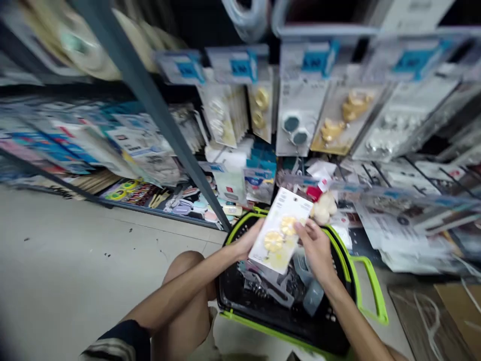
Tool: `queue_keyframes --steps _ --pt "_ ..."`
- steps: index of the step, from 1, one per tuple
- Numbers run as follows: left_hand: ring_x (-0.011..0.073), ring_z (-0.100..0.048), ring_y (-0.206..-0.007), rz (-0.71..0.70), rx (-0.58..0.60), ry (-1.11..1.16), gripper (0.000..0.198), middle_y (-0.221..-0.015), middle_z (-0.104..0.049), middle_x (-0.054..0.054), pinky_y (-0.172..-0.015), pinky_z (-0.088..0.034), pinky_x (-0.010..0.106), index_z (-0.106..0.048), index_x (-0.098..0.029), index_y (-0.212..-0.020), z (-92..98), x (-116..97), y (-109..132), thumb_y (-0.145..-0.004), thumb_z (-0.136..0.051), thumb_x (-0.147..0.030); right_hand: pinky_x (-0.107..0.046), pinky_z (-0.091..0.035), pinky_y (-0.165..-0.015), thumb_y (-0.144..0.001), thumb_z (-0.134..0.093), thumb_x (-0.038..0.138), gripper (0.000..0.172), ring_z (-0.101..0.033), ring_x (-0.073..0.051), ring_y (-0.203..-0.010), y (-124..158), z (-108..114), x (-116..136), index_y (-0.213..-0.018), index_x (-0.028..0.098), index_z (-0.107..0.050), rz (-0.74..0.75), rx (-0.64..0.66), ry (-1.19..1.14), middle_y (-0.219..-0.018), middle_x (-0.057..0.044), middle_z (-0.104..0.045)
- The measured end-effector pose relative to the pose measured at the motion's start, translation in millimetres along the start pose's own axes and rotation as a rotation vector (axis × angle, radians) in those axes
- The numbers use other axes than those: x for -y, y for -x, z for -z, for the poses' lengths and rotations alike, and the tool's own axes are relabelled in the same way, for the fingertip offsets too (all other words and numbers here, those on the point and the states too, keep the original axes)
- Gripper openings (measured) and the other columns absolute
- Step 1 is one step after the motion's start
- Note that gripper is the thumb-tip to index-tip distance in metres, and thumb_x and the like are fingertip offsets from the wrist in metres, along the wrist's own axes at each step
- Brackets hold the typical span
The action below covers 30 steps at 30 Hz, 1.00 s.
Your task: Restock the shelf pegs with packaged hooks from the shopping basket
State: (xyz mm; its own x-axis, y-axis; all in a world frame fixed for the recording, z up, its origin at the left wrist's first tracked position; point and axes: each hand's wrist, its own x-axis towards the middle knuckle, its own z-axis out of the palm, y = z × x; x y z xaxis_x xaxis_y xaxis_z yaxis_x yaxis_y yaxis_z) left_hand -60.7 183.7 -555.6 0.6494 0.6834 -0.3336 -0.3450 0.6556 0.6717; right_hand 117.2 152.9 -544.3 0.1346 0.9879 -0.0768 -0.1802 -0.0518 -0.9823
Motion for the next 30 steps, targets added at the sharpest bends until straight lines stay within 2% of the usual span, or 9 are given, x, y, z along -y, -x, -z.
queue_keyframes --steps 4,8,11,14,18,20,23,26,30 --pt "0.0188 -0.066 -0.073 -0.306 -0.159 -0.365 0.061 -0.09 -0.076 0.006 -0.062 -0.049 0.027 -0.074 -0.016 -0.103 1.9 -20 11 -0.079 -0.067 -0.071 -0.039 -0.066 -0.07 -0.072 -0.084 0.049 0.04 -0.076 -0.027 -0.086 -14 7 6 -0.102 0.025 -0.073 0.091 -0.085 0.078 -0.101 -0.007 -0.079" --pt "0.02 -0.07 -0.085 -0.495 -0.069 -0.416 0.059 -0.1 -0.076 0.009 -0.071 -0.053 0.028 -0.072 -0.016 -0.108 11.2 -29 21 -0.074 -0.078 -0.064 -0.039 -0.066 -0.072 -0.073 -0.083 0.049 0.039 -0.076 -0.028 -0.09 -13 -7 13 -0.104 0.028 -0.072 0.149 -0.086 0.109 -0.104 -0.007 -0.079" --pt "0.0225 -0.072 -0.092 -0.652 -0.1 -0.417 0.057 -0.107 -0.076 0.012 -0.078 -0.055 0.03 -0.071 -0.014 -0.11 14.9 -48 26 -0.069 -0.087 -0.051 -0.04 -0.065 -0.079 -0.074 -0.083 0.048 0.041 -0.075 -0.027 -0.096 -10 -34 24 -0.107 0.027 -0.071 0.193 -0.008 0.124 -0.11 -0.008 -0.078" --pt "0.0246 -0.073 -0.096 -0.809 -0.169 -0.352 0.058 -0.113 -0.076 0.015 -0.082 -0.056 0.033 -0.069 -0.013 -0.115 12.8 -87 29 -0.073 -0.084 -0.049 -0.042 -0.063 -0.088 -0.074 -0.083 0.046 0.042 -0.074 -0.027 -0.101 -16 -70 41 -0.108 0.023 -0.071 0.289 0.104 0.118 -0.113 -0.01 -0.077" --pt "0.0263 -0.071 -0.104 -1.009 -0.256 -0.378 0.06 -0.119 -0.075 0.015 -0.087 -0.056 0.034 -0.065 -0.014 -0.125 6.1 -143 31 -0.079 -0.079 -0.048 -0.043 -0.061 -0.09 -0.078 -0.079 0.048 0.043 -0.074 -0.026 -0.099 -44 -115 69 -0.109 0.02 -0.069 0.409 0.145 0.104 -0.112 -0.011 -0.077" --pt "0.0261 -0.07 -0.108 -1.117 -0.365 -0.421 0.059 -0.12 -0.074 0.014 -0.092 -0.055 0.034 -0.064 -0.014 -0.128 6.9 -161 33 -0.081 -0.077 -0.048 -0.042 -0.061 -0.089 -0.08 -0.076 0.048 0.044 -0.074 -0.026 -0.099 -62 -131 79 -0.112 0.019 -0.068 0.459 0.151 0.117 -0.114 -0.012 -0.076" --pt "0.0262 -0.067 -0.113 -1.179 -0.512 -0.505 0.061 -0.128 -0.07 0.015 -0.096 -0.054 0.035 -0.062 -0.014 -0.135 18.5 -165 35 -0.084 -0.074 -0.046 -0.042 -0.06 -0.087 -0.085 -0.069 0.048 0.042 -0.074 -0.026 -0.097 -85 -147 83 -0.115 0.018 -0.068 0.526 0.129 0.21 -0.114 -0.013 -0.076" --pt "0.0284 -0.059 -0.127 -1.187 -0.563 -0.617 0.073 -0.15 -0.054 0.016 -0.101 -0.053 0.037 -0.05 -0.018 -0.149 36.8 -155 35 -0.084 -0.074 -0.043 -0.042 -0.06 -0.085 -0.088 -0.065 0.047 0.039 -0.074 -0.026 -0.093 -100 -158 79 -0.115 0.018 -0.07 0.576 0.115 0.349 -0.11 -0.013 -0.077" --pt "0.0282 -0.045 -0.144 -1.273 -0.696 -0.759 0.07 -0.161 -0.041 0.014 -0.116 -0.042 0.041 -0.044 -0.022 -0.154 51.9 -150 35 -0.091 -0.067 -0.04 -0.041 -0.059 -0.088 -0.09 -0.062 0.046 0.038 -0.074 -0.026 -0.094 -113 -177 77 -0.115 0.017 -0.07 0.635 0.121 0.419 -0.11 -0.013 -0.077"
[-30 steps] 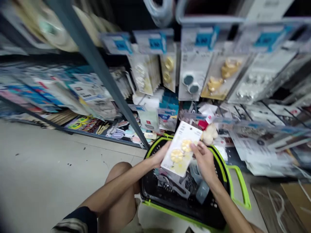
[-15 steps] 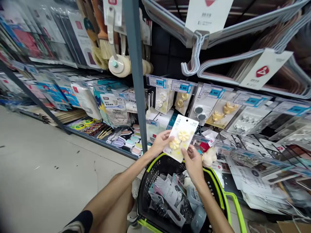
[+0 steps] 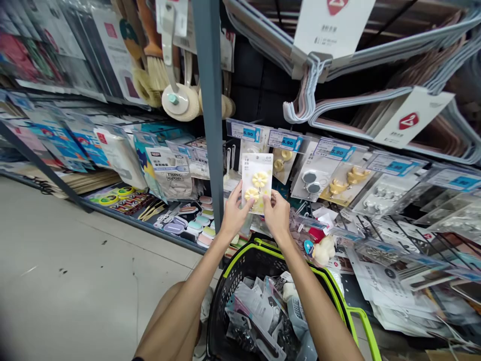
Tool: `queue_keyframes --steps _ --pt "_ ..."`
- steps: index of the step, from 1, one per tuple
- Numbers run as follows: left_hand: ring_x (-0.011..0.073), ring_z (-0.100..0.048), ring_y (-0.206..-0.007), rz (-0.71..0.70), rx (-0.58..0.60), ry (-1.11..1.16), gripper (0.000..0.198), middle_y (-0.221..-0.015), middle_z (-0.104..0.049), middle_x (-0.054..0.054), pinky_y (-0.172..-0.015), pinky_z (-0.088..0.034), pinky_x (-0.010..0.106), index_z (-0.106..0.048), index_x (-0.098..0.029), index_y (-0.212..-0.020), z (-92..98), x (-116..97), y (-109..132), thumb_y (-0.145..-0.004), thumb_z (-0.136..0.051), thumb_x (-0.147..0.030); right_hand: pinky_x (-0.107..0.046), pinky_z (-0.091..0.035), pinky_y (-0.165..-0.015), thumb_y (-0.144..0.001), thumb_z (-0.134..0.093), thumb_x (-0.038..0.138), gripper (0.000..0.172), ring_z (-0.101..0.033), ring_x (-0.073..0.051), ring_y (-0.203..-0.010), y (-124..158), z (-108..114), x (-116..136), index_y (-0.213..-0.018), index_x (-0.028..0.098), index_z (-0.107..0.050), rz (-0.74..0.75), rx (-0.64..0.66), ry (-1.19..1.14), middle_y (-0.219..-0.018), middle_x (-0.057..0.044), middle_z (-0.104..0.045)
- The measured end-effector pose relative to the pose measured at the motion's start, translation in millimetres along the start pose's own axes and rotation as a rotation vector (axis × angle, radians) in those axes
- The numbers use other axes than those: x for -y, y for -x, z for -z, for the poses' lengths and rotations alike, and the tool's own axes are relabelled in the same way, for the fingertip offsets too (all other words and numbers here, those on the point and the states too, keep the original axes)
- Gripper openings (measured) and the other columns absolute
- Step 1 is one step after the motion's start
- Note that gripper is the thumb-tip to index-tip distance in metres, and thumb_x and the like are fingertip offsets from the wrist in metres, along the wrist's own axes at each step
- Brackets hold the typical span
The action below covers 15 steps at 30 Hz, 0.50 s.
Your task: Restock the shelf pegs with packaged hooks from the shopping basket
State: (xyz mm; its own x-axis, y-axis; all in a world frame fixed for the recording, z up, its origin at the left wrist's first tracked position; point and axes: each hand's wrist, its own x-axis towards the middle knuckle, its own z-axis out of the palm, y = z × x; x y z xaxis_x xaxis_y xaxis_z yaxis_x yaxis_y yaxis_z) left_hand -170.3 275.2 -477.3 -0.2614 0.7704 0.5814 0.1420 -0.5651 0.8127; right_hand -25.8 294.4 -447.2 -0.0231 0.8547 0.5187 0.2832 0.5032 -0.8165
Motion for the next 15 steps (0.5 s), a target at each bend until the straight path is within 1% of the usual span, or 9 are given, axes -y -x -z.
queue_keyframes --steps 3,6,10,15 --pt "0.0272 -0.039 -0.148 -0.104 -0.008 -0.136 0.061 -0.159 -0.044 0.012 -0.122 -0.034 0.043 -0.048 -0.024 -0.151 5.1 -2 -7 -0.094 -0.064 -0.039 -0.041 -0.057 -0.092 -0.092 -0.059 0.046 0.04 -0.073 -0.026 -0.097 -12 -11 6 -0.117 0.017 -0.068 0.044 -0.027 -0.004 -0.112 -0.013 -0.076" --pt "0.0272 -0.034 -0.151 -0.16 -0.027 -0.204 0.062 -0.163 -0.038 0.011 -0.125 -0.03 0.045 -0.044 -0.028 -0.153 9.3 -6 -13 -0.095 -0.062 -0.037 -0.04 -0.055 -0.095 -0.094 -0.057 0.047 0.04 -0.071 -0.026 -0.102 -20 -19 16 -0.12 0.018 -0.067 0.106 -0.03 0.016 -0.116 -0.012 -0.075" --pt "0.0256 -0.027 -0.155 -0.211 -0.048 -0.22 0.064 -0.168 -0.028 0.006 -0.127 -0.025 0.045 -0.034 -0.032 -0.158 13.1 -13 -16 -0.098 -0.056 -0.033 -0.04 -0.053 -0.097 -0.094 -0.056 0.05 0.041 -0.07 -0.026 -0.105 -25 -28 27 -0.121 0.02 -0.067 0.13 -0.043 0.012 -0.119 -0.011 -0.074" --pt "0.0245 -0.024 -0.156 -0.224 -0.054 -0.202 0.057 -0.169 -0.026 0.002 -0.128 -0.024 0.044 -0.036 -0.034 -0.157 15.4 -18 -20 -0.102 -0.049 -0.037 -0.038 -0.056 -0.094 -0.093 -0.058 0.05 0.043 -0.071 -0.025 -0.102 -30 -37 31 -0.122 0.019 -0.066 0.129 -0.054 -0.072 -0.12 -0.012 -0.074"
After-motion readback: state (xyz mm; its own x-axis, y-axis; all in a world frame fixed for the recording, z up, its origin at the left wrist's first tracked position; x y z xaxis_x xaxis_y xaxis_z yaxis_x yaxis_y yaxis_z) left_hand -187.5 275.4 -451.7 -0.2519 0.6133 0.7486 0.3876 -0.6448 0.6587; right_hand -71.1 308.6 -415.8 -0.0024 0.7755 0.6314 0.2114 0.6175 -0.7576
